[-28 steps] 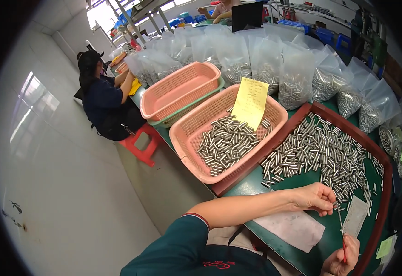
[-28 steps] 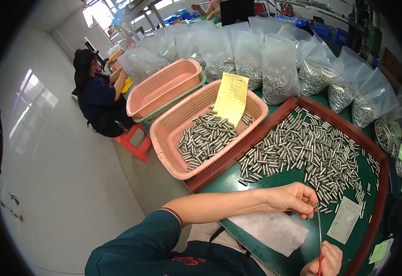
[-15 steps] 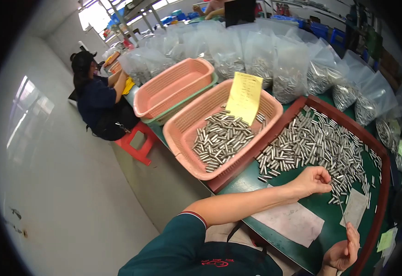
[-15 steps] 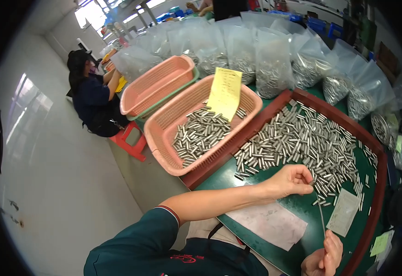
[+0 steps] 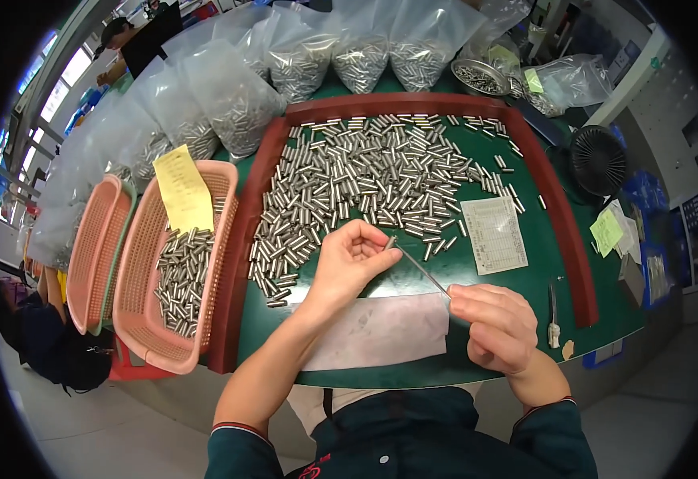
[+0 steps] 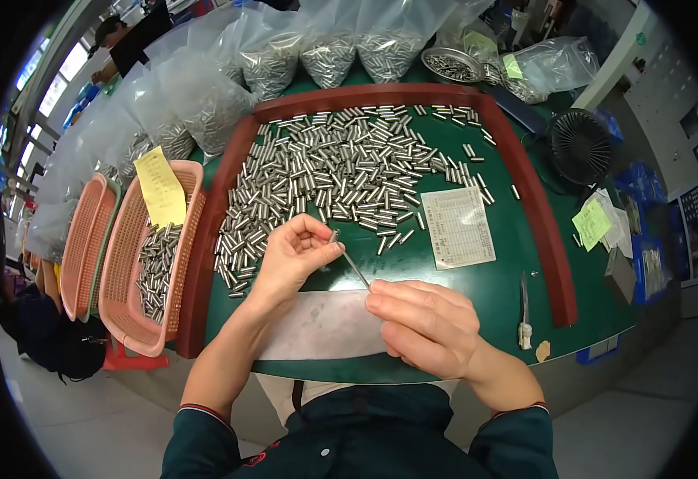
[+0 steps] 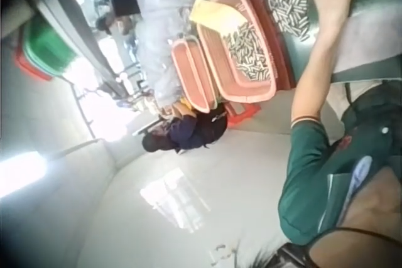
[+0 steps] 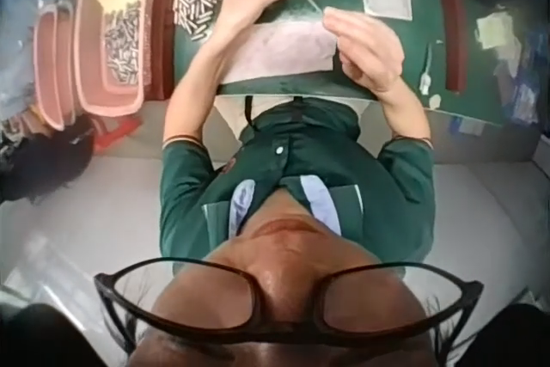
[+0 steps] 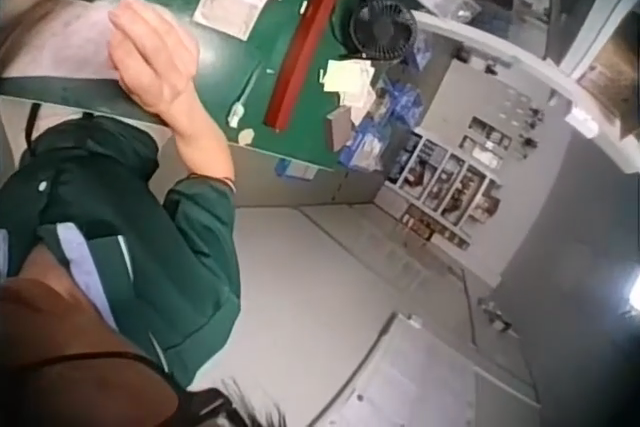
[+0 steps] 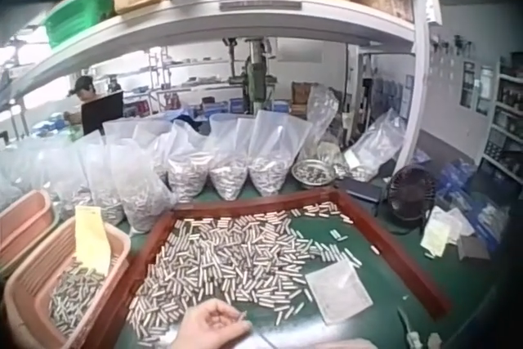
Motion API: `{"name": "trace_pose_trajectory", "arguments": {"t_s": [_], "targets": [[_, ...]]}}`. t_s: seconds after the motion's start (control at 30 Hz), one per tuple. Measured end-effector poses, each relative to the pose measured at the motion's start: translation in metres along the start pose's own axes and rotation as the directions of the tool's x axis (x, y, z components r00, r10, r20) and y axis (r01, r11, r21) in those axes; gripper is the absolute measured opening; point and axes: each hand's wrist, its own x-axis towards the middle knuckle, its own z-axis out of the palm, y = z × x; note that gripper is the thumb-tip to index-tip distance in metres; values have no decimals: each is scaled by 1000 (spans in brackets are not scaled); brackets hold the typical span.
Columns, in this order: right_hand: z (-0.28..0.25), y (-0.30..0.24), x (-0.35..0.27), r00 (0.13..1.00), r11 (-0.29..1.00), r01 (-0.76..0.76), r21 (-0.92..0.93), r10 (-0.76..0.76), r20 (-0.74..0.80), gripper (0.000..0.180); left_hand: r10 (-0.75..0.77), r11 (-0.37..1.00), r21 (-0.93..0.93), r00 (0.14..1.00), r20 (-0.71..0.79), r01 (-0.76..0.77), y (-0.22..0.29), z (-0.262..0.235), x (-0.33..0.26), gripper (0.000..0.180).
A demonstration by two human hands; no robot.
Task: Inspecting and sorting small metal cylinder components on a workbench.
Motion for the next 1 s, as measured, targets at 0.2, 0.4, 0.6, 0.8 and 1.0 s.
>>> {"name": "trace_pose_trajectory", "arguments": {"t_s": [0.2, 0.4, 0.6, 0.8, 1.0], "targets": [[1, -1, 1, 1000, 1000, 5, -15, -5, 4, 16, -14, 1000, -15, 1000, 17, 15, 1, 3, -4, 17], [4, 0, 2, 1000, 999, -17, -43, 17, -3, 16, -13, 1000, 6, 1000, 28, 13, 0, 1, -4, 17], [7, 2, 4, 1000, 997, 4, -78, -4, 5, 19, 47, 997, 57, 999, 25, -48, -1, 2, -4, 16], [8, -2, 2, 998, 997, -31, -67, 35, 51, 22, 50, 996, 69, 998, 26, -51, -1, 4, -6, 16], [5, 1, 1, 997, 996, -32, -78, 37, 63, 25, 43, 993, 113, 999, -12, -41, -3, 7, -6, 17]]}}
